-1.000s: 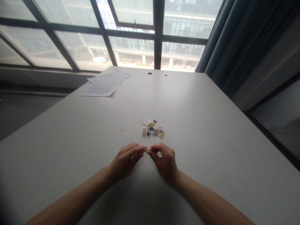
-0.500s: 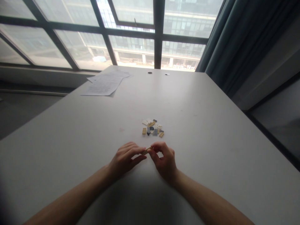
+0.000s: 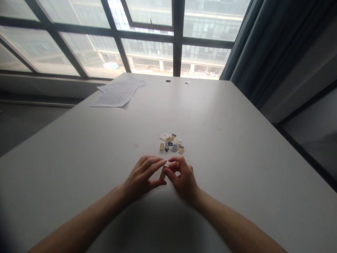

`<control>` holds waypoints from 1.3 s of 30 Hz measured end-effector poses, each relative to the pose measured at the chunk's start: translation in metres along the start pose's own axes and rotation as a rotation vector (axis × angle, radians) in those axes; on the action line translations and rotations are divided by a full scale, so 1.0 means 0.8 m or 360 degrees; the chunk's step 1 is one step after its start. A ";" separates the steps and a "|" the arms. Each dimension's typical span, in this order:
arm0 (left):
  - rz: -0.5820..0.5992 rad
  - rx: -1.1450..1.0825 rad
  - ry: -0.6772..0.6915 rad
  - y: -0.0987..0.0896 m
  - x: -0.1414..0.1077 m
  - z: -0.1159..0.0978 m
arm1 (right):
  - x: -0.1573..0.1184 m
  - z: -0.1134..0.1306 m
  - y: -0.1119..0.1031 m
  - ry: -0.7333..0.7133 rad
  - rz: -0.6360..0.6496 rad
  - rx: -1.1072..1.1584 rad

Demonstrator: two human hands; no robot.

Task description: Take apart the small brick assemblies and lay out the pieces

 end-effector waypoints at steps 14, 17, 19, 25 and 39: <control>0.0418 0.0154 -0.0500 0.006 -0.014 0.074 | 0.014 0.003 -0.031 0.0053 -0.0239 -0.0446; 0.0515 0.0093 -0.0498 0.011 -0.020 0.081 | 0.018 -0.004 -0.039 0.0090 -0.0280 -0.0490; 0.0536 0.0068 -0.0493 0.014 -0.022 0.082 | 0.020 -0.008 -0.045 0.0094 -0.0294 -0.0518; 0.0565 0.0040 -0.0471 0.018 -0.025 0.082 | 0.045 -0.014 -0.060 0.0107 -0.0258 -0.0708; 0.0548 0.0036 -0.0412 0.017 -0.024 0.077 | 0.175 -0.048 0.002 0.0029 0.0627 -0.1505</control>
Point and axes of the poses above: each hand's wrist, its own x-axis towards the middle knuckle, its own y-axis out of the palm, z = x × y, the point moved 10 cm from there along x, towards the middle knuckle
